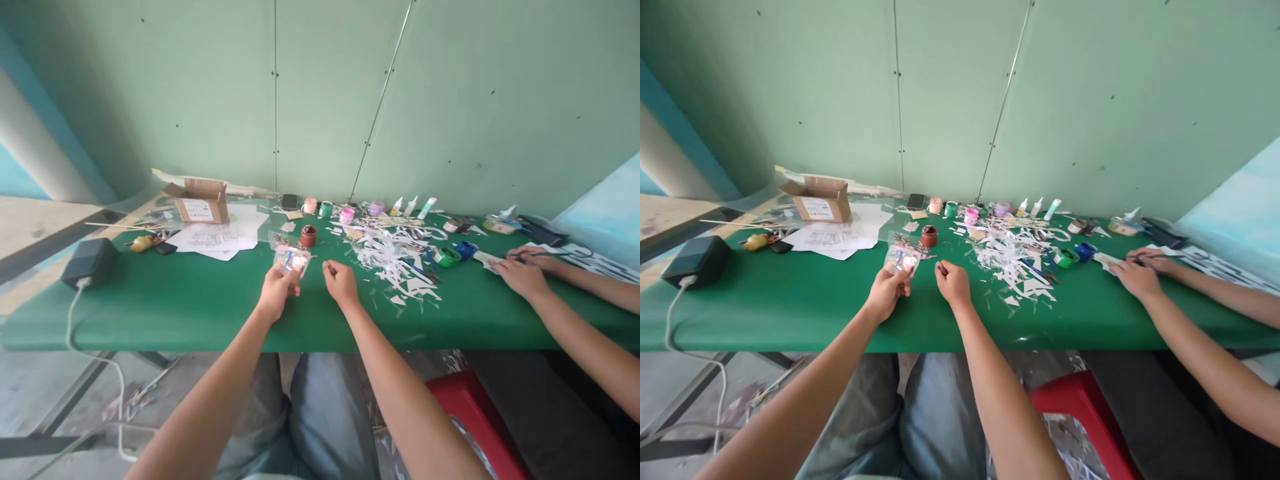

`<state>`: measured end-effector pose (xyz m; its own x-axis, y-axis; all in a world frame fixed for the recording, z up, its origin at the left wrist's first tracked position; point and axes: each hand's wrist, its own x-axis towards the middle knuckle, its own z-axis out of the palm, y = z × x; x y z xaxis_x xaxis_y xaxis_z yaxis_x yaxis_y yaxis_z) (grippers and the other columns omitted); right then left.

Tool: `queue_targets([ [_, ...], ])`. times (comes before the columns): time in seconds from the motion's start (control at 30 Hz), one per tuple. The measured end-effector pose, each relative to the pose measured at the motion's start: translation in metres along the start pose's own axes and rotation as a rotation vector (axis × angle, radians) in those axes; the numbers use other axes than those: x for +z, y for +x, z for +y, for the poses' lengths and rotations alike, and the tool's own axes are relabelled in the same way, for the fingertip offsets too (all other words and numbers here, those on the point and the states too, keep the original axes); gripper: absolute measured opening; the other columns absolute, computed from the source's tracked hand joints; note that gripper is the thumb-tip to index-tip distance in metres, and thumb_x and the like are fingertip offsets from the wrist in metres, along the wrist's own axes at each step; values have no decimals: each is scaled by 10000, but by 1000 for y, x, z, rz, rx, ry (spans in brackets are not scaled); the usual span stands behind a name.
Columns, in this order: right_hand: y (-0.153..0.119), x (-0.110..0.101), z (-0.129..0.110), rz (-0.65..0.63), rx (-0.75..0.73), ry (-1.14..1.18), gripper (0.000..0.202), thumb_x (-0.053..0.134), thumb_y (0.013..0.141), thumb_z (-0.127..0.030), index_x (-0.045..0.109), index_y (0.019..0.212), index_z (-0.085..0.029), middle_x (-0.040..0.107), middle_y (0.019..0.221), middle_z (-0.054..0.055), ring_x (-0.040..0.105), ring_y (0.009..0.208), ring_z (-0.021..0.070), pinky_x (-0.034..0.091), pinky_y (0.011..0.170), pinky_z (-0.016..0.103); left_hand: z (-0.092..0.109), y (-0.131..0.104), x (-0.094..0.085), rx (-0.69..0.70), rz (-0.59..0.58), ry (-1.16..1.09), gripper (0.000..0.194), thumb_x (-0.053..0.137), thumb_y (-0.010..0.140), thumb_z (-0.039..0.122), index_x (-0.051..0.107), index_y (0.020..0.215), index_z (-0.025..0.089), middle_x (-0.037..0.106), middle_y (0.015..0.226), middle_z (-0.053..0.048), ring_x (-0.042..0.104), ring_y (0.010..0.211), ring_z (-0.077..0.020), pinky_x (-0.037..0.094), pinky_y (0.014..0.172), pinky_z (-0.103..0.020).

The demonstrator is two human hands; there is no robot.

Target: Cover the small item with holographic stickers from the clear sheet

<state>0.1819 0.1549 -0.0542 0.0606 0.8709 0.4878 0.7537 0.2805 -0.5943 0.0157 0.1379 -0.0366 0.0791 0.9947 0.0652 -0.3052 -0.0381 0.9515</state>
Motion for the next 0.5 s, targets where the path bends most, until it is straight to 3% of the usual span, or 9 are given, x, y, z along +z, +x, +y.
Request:
queue_targets([
  [0.27, -2, -2, -9, -91, -21, -128, 326, 480, 871, -237, 370, 565, -233, 460, 532, -30, 387, 539, 129, 228, 564, 269, 4, -3, 4, -72, -113, 98, 423, 819, 599, 445, 664, 856, 146, 732, 771, -61, 607, 479, -136, 448, 406, -251],
  [0.5, -1, -5, -20, -153, -2, -255, 297, 507, 917, -216, 630, 646, -209, 690, 663, 38, 590, 631, 160, 243, 570, 273, 6, -4, 4, 6, -80, 170, 312, 742, 669, 443, 606, 690, 163, 645, 605, -2, 484, 423, -80, 382, 424, -221],
])
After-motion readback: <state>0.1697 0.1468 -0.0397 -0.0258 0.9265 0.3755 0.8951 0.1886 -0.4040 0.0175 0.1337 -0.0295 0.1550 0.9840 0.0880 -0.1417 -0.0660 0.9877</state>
